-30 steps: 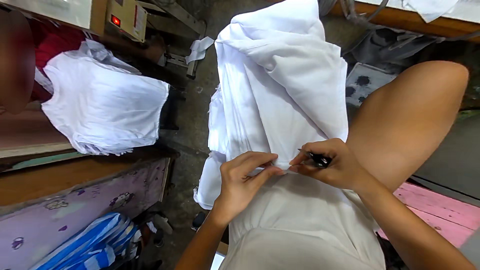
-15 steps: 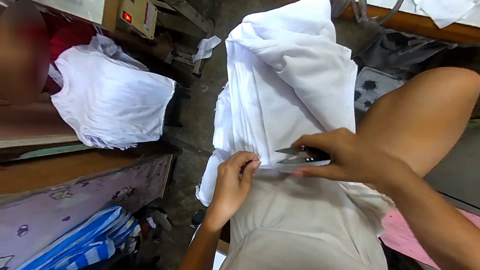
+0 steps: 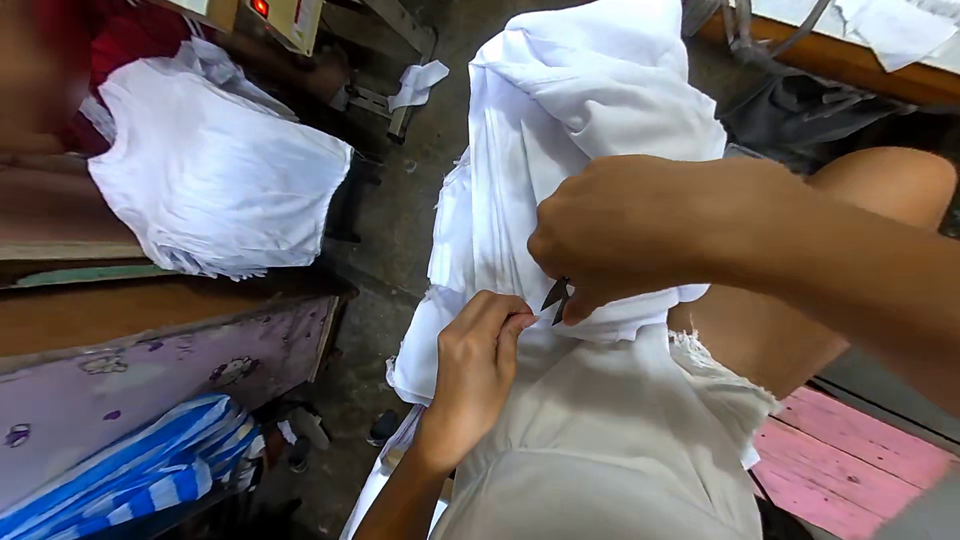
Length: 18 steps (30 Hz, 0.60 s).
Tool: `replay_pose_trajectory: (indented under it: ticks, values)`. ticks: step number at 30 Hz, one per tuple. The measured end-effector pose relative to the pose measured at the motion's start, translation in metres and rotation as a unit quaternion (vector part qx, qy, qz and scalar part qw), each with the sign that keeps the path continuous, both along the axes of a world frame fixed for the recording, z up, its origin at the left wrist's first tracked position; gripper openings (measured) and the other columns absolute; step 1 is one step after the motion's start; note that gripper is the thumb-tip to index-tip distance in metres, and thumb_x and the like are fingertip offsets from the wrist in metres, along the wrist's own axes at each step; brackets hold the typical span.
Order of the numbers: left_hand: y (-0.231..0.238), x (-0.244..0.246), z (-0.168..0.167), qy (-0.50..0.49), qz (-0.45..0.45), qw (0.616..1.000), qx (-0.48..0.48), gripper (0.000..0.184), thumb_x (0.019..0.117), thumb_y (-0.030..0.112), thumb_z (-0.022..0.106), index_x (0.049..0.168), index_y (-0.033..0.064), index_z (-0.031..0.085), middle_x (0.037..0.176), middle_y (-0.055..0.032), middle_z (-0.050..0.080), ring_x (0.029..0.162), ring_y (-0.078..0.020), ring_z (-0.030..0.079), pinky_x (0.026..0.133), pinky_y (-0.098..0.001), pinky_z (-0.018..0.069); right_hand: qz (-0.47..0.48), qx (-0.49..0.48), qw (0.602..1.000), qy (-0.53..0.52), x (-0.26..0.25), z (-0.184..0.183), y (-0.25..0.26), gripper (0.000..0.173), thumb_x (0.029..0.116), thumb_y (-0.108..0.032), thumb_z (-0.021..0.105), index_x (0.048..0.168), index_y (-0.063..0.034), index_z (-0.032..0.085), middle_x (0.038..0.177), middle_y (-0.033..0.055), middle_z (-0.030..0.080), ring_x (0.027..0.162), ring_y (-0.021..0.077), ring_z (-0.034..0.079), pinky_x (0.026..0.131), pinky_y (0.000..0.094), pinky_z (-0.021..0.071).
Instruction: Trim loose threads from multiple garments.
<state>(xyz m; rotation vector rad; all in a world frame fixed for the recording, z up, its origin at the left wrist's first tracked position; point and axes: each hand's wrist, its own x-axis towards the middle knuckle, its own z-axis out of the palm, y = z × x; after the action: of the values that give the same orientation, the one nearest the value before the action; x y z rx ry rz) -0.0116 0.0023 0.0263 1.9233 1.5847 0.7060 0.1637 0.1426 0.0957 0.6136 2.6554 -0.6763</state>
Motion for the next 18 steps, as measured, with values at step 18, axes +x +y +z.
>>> replay_pose_trajectory:
  ticks: [18]
  values:
    - [0.006, 0.009, 0.006, -0.033, -0.027, 0.998, 0.055, 0.012, 0.0961, 0.003, 0.06, 0.091, -0.0007, 0.07, 0.083, -0.0057, 0.066, 0.079, -0.0022, 0.063, 0.075, -0.0122, 0.0516, -0.009, 0.089, 0.971, 0.222, 0.028, -0.057, -0.011, 0.025, 0.0787, -0.032, 0.064, 0.061, -0.0208, 0.051, 0.059, -0.0004, 0.045, 0.053, 0.0174, 0.048, 0.046, 0.0356, 0.0295]
